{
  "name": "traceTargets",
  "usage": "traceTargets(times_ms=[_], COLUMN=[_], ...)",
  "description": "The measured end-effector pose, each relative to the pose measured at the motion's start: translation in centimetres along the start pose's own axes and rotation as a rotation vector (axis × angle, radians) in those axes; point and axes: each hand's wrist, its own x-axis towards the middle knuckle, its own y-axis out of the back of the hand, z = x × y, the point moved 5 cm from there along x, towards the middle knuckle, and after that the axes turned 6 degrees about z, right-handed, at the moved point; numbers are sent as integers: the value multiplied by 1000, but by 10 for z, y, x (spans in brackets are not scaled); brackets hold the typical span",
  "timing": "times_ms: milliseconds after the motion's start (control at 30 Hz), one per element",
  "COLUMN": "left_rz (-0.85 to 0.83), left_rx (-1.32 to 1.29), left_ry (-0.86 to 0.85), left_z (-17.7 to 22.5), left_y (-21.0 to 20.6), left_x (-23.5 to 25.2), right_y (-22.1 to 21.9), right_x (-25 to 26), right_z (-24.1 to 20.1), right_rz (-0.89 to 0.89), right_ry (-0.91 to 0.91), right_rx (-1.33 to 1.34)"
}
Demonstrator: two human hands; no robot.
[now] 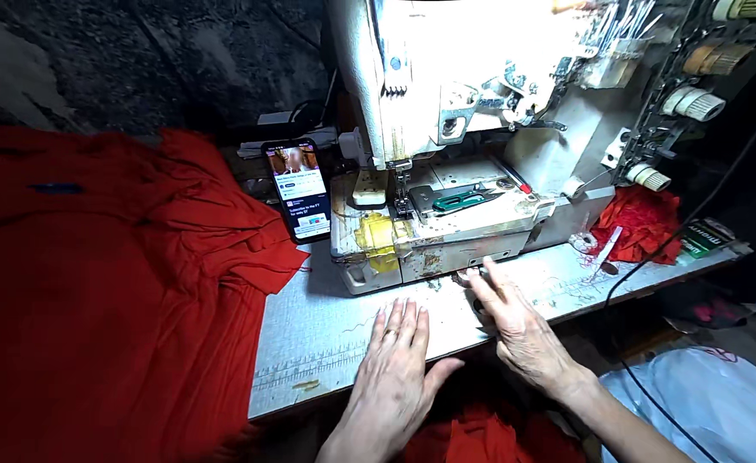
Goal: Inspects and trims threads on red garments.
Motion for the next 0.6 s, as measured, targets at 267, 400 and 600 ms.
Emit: traceTargets(times_ms=[267, 400, 600], left_rz=[-54, 130, -113], left_rx=[-487, -155, -364], left_ry=[-266, -58, -176], left_z=[12, 6, 25], left_y=[-2, 15, -11], left_x=[41, 15, 30], right_y=[25, 49, 13], right_x=[-2, -14, 4], right_z=[26, 56, -4], right_rz=[-295, -246, -259], right_ry=[-48, -296, -117], right_rx=[-52, -220, 239])
